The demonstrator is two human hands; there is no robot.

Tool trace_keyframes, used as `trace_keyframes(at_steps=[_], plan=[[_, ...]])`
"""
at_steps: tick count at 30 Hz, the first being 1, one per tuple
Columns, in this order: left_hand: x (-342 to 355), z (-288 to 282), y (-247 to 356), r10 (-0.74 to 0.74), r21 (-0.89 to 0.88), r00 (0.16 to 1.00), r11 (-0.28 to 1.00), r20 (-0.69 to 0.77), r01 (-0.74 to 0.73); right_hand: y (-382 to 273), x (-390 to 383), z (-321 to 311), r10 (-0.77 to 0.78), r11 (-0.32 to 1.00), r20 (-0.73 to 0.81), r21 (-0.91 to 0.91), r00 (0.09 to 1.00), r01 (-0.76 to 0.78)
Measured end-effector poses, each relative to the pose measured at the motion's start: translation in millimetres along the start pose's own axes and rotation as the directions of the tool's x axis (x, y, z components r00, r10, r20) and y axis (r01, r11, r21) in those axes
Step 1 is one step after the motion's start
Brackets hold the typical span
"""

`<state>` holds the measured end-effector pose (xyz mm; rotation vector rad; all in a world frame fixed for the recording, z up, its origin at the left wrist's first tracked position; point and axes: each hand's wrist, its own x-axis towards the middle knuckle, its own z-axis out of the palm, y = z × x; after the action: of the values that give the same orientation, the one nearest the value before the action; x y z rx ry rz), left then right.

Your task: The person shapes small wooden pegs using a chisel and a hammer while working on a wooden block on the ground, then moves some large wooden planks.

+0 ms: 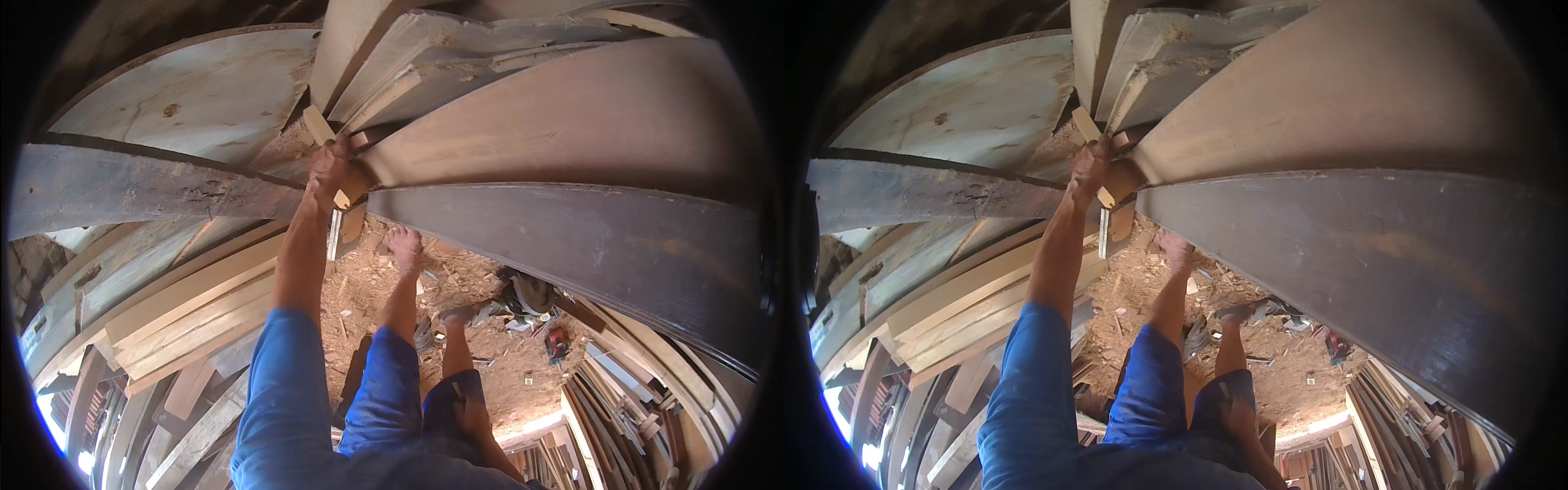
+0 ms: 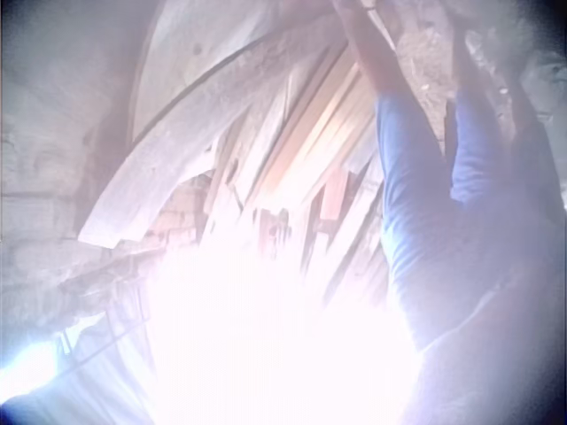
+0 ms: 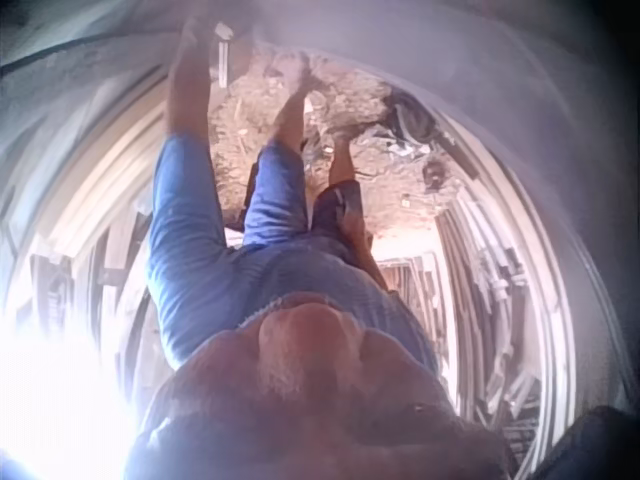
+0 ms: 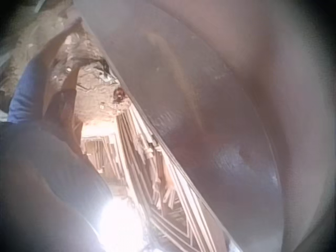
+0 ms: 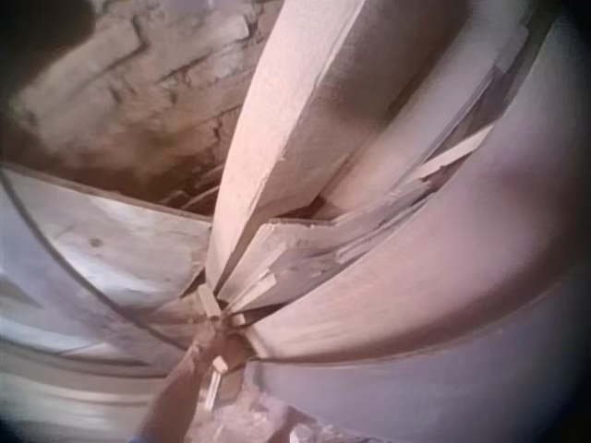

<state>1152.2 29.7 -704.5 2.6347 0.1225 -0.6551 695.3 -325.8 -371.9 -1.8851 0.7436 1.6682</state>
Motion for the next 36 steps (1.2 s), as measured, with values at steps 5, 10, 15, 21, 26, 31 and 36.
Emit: trace_keyframes(at_steps=[5,10,15,21,26,31,36], plan=[[-8.7,-28.5,28.4,0.204,0.161,0.975,0.969,-0.089,-0.188,-6.0,5.6,-2.8,0.046,0.999,0.025,-0.023,0.999,-0.046],[-10.4,-4.6,64.8,-0.237,-0.512,0.939,0.856,-0.25,0.079,5.5,8.5,-1.9,0.031,0.998,0.013,-0.061,0.999,-0.03],[-53.9,25.1,33.3,-0.255,-0.595,0.944,0.799,-0.209,0.085,7.6,2.4,-6.6,-0.034,0.999,-0.03,-0.038,0.999,0.033],[-149.9,-4.1,48.9,-0.277,-0.71,0.957,0.69,-0.082,0.139,25.3,30.9,-24.5,-0.238,0.969,-0.086,-0.081,0.967,0.232],[-186.8,-109.1,158.3,-0.143,-0.721,0.941,0.68,-0.306,-0.131,8.4,60.3,-71.1,-0.218,0.959,-0.339,0.097,0.915,0.265],[-215.5,-253.2,342.7,0.3,-0.104,0.627,0.845,-0.719,-0.524,5.8,113.7,-137.1,-0.233,0.545,-0.405,0.699,0.884,0.463],[-213.1,-313.3,526.4,0.602,0.311,0.218,0.648,-0.768,-0.695,-5.0,140.8,-246.0,-0.492,0.623,-0.865,-0.272,0.098,0.734]])
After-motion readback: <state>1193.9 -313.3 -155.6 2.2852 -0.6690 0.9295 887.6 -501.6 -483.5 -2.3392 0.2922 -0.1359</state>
